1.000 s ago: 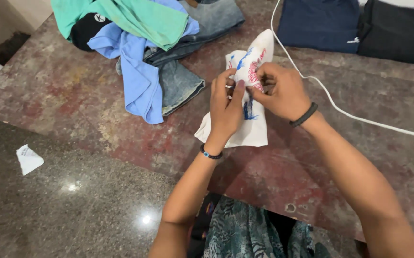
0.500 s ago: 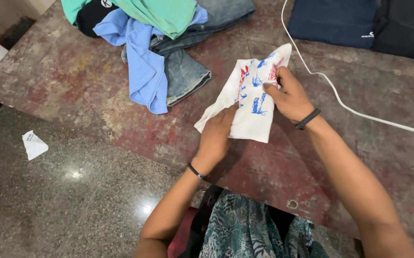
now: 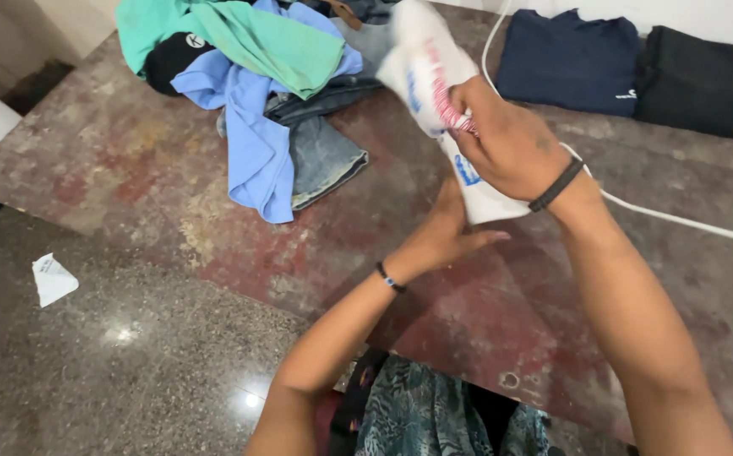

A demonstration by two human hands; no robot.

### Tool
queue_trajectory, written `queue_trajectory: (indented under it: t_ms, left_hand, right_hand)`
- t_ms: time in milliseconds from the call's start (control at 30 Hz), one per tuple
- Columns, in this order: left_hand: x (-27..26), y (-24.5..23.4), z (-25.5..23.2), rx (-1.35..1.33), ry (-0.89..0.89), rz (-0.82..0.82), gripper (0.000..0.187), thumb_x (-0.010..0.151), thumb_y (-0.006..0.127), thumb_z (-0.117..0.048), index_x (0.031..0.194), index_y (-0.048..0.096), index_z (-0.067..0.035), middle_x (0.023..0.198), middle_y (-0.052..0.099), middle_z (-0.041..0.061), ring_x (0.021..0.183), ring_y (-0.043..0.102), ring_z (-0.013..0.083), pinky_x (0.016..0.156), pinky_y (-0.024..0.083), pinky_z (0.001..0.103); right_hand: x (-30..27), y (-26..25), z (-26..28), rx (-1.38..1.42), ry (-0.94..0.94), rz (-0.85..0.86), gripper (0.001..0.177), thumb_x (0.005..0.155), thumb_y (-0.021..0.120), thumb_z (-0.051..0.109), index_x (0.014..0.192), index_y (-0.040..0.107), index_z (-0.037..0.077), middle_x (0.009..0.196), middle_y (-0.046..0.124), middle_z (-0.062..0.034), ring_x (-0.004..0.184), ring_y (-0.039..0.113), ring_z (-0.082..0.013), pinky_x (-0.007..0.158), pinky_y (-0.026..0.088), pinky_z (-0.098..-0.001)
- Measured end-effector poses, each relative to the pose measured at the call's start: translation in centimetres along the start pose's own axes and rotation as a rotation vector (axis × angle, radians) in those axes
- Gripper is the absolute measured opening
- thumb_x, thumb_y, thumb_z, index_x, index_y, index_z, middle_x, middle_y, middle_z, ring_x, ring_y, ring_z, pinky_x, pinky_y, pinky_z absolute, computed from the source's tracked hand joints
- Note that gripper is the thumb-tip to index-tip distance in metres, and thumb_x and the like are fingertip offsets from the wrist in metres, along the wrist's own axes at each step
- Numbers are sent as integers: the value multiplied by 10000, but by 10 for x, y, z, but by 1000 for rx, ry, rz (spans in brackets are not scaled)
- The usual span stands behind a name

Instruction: The person folds a dark blue t-shirt on a table, then folds a white t-shirt with red graphics. Each shirt is smoothed, folded in half, and stacked. The person then picks up a light green shirt to begin folding.

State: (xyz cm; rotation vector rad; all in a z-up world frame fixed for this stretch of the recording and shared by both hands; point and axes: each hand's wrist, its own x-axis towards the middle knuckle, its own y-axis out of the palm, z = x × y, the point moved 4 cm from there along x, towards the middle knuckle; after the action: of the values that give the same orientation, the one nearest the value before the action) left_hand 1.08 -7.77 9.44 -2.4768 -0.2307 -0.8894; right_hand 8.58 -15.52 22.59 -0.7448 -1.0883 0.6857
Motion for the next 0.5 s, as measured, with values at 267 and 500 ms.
queue_trajectory:
  t_ms: [267, 500]
  left_hand:
    - [-68, 33, -6, 8, -388, 787, 566, 940, 599, -457, 1404, 641, -137, 1232, 721, 197, 1129, 697, 387, 995, 524, 444]
    - [-52, 14, 10, 659, -71, 124, 401, 955, 661, -372, 1276, 648, -133, 1498, 554, 107, 1464, 431, 389, 1142, 301, 649]
  right_hand:
    - [-76, 41, -24, -35, 139, 620, 340, 922, 646, 341, 1220, 650, 176, 1192, 717, -80, 1074, 694, -301, 896, 546, -436]
    - [-123, 89, -45, -374, -69, 130, 606, 832, 674, 294, 1402, 569, 119, 1468, 523, -211, 1307, 519, -379, 987, 385, -579]
